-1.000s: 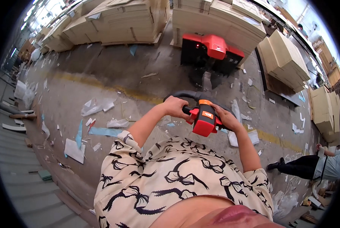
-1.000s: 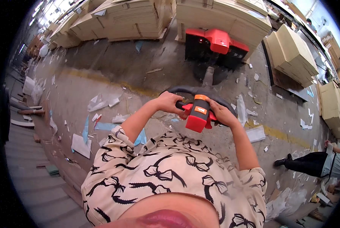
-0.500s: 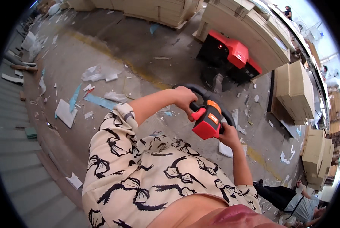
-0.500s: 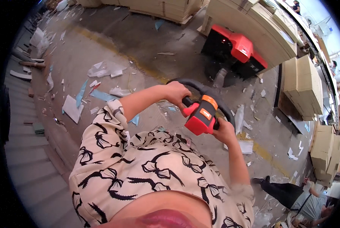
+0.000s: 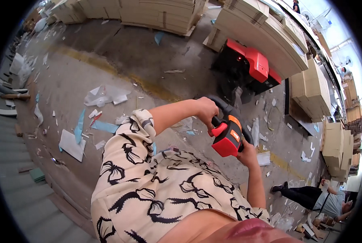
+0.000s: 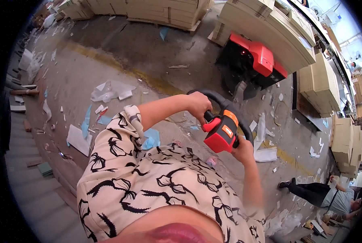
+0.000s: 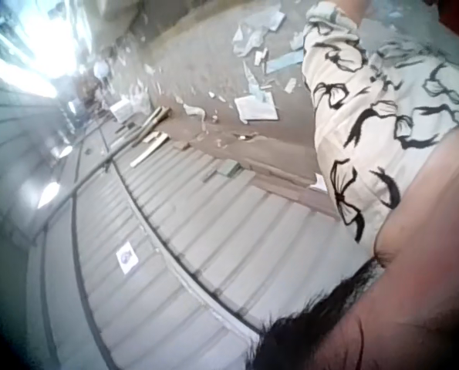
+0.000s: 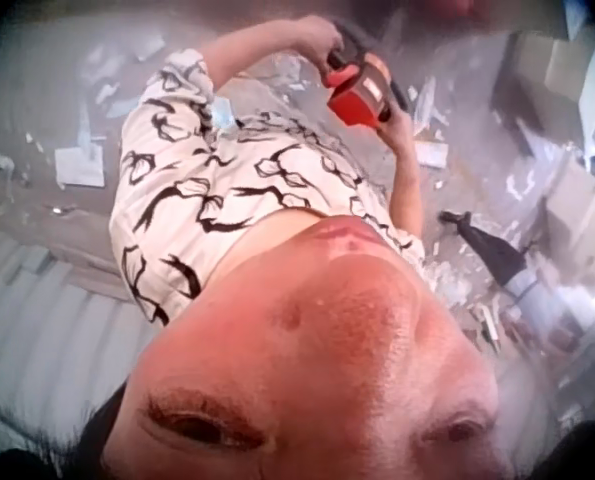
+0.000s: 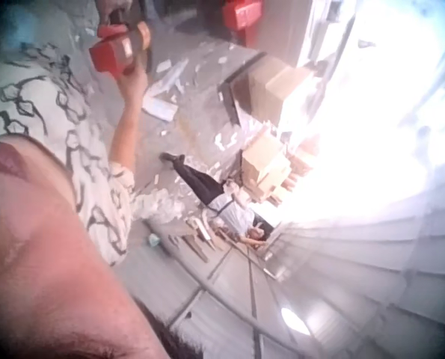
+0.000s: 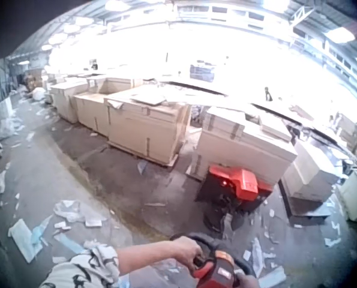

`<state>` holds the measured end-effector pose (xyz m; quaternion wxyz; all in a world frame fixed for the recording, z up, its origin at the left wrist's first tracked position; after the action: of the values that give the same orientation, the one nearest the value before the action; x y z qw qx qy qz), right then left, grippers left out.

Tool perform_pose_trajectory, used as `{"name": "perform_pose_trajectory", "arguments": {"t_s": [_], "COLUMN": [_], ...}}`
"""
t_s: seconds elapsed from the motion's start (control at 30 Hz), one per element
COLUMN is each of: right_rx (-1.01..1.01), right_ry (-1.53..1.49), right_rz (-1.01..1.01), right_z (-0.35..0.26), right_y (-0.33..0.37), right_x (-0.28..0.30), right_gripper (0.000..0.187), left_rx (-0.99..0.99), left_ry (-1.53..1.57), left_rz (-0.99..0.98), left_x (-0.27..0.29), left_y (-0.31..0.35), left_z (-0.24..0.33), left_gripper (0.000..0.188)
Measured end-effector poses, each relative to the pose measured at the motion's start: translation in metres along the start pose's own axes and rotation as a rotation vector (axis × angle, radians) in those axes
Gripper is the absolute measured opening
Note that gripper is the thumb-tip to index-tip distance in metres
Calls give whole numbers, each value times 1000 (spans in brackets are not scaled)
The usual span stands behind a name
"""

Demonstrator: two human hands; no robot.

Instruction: The person touches a wooden crate, then takes hold of the handle of an electric pallet jack and steers it while walking along the warehouse floor.

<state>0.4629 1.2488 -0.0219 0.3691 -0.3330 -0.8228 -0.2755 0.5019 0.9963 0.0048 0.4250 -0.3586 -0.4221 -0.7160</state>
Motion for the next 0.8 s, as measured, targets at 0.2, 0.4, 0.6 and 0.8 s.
{"name": "perform_pose_trajectory", "arguments": {"t_s": [0.2, 0.4, 0.6, 0.8], "right_rx": [-144, -72, -21, -51], "right_ry": [-15, 49, 58, 40], "right_rz": [-45, 3, 38, 75], "right_z": [-60, -88, -108, -143], "right_y": [6, 25, 71, 124], "right_x": [-20, -49, -73, -108], "right_gripper": [41, 44, 46, 52], "left_rx": [-43, -57, -54, -37], "left_ry": [11, -7, -49, -55], "left_rz": [-99, -93, -150, -117], "left_x": [9, 1, -13, -46], "left_y": [30, 70, 120, 181], "left_z": [-31, -44, -22, -21], "left_gripper": [69, 67, 65, 66]}}
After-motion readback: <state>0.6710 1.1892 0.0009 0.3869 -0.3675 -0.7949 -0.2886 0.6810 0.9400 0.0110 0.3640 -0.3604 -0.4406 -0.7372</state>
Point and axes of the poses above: each hand's wrist, its own y-axis away from the middle knuckle, its own x-axis out of the back of the hand, z = x × y, the point moved 4 cm from there along -y, towards the middle knuckle, and after that the axes turned 6 degrees about z, right-handed, at the moved point
